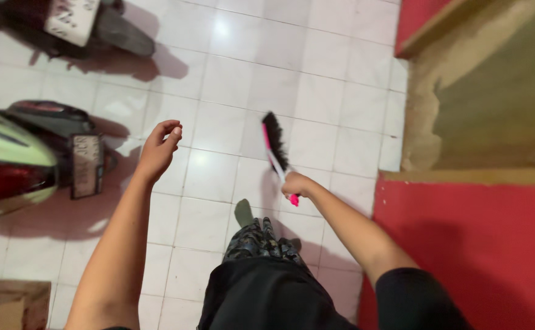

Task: The person sweeps the tiled floor in an entryway using a broom and collects the debris into a red dustpan.

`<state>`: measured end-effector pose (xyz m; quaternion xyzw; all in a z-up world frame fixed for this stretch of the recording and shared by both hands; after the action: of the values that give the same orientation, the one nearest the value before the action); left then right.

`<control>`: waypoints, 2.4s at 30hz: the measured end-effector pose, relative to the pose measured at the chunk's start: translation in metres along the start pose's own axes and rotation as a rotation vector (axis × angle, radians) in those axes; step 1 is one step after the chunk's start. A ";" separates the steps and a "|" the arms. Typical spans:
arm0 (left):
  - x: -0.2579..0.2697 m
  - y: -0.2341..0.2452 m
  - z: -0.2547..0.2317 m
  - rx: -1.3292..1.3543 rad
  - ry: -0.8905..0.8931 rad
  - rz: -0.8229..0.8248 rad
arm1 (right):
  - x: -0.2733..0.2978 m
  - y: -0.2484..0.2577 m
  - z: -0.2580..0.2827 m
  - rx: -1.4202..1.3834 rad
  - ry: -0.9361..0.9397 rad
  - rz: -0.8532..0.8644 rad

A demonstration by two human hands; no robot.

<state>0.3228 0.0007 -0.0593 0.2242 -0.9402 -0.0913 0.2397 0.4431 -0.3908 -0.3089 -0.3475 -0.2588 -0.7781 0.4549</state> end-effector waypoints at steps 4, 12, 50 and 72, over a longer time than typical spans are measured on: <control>-0.006 0.047 0.012 0.037 0.008 -0.080 | -0.043 -0.018 0.072 -0.124 0.091 0.114; -0.019 0.098 0.012 0.066 -0.039 -0.122 | 0.010 0.037 0.153 -0.272 0.037 0.037; -0.065 0.083 -0.032 0.088 -0.122 -0.008 | 0.135 0.118 0.140 -0.218 0.077 -0.110; -0.141 -0.144 -0.150 -0.122 -0.132 0.227 | 0.068 0.235 -0.052 0.093 -0.123 -0.324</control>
<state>0.5613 -0.0703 -0.0266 0.0948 -0.9659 -0.1350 0.1994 0.6126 -0.5701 -0.2683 -0.3268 -0.3744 -0.8056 0.3225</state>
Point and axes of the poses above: each hand's wrist, its own x-axis away from the middle knuckle, its own y-axis out of the back of the hand, z = x × y, the point moved 2 cm from there along -x, towards the middle knuckle, and after that the axes turned 6 degrees about y, right-handed, at the moved point
